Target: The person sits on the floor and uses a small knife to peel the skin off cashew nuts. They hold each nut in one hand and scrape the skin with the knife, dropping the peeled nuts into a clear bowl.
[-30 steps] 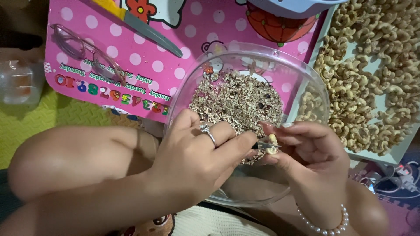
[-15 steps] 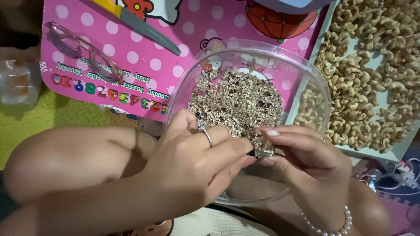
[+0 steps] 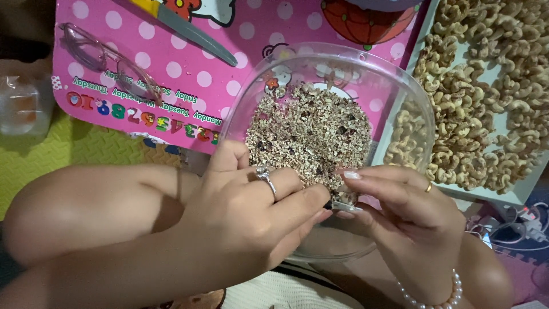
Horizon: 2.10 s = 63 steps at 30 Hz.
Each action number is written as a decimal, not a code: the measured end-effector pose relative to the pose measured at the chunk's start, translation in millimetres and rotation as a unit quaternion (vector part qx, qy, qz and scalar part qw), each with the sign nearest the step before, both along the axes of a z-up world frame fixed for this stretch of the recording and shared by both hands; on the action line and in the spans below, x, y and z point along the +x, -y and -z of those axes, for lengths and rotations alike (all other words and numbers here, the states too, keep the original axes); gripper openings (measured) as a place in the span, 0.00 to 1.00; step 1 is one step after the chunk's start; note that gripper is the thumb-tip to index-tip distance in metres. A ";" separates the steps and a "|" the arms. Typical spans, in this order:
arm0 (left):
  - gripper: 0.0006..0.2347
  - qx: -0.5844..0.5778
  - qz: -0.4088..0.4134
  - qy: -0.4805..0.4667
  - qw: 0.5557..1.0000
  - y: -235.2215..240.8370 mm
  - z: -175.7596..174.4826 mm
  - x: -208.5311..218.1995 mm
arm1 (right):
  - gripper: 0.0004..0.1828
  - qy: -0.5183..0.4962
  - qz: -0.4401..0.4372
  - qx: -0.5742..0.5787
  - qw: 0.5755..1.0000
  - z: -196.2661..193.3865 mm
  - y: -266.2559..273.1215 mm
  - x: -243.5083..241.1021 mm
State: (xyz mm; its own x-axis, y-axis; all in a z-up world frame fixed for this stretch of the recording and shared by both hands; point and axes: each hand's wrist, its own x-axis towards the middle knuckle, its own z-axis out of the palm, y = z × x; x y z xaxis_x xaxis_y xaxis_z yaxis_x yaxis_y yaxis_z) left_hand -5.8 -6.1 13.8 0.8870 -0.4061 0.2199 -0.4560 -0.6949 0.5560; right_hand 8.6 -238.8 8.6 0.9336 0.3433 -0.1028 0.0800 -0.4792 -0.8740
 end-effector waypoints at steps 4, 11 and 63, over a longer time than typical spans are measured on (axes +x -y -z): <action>0.06 0.016 -0.004 0.019 1.000 1.1 -1.7 -0.2 | 0.16 -0.004 0.008 -0.012 1.000 -3.3 1.3 -1.5; 0.05 0.031 -0.023 0.045 0.998 6.8 0.2 2.4 | 0.18 0.002 0.017 -0.049 0.999 -9.7 -3.1 4.2; 0.05 0.089 -0.061 0.075 0.991 14.9 6.4 8.1 | 0.15 -0.057 0.124 -0.020 0.990 -1.1 -14.4 4.0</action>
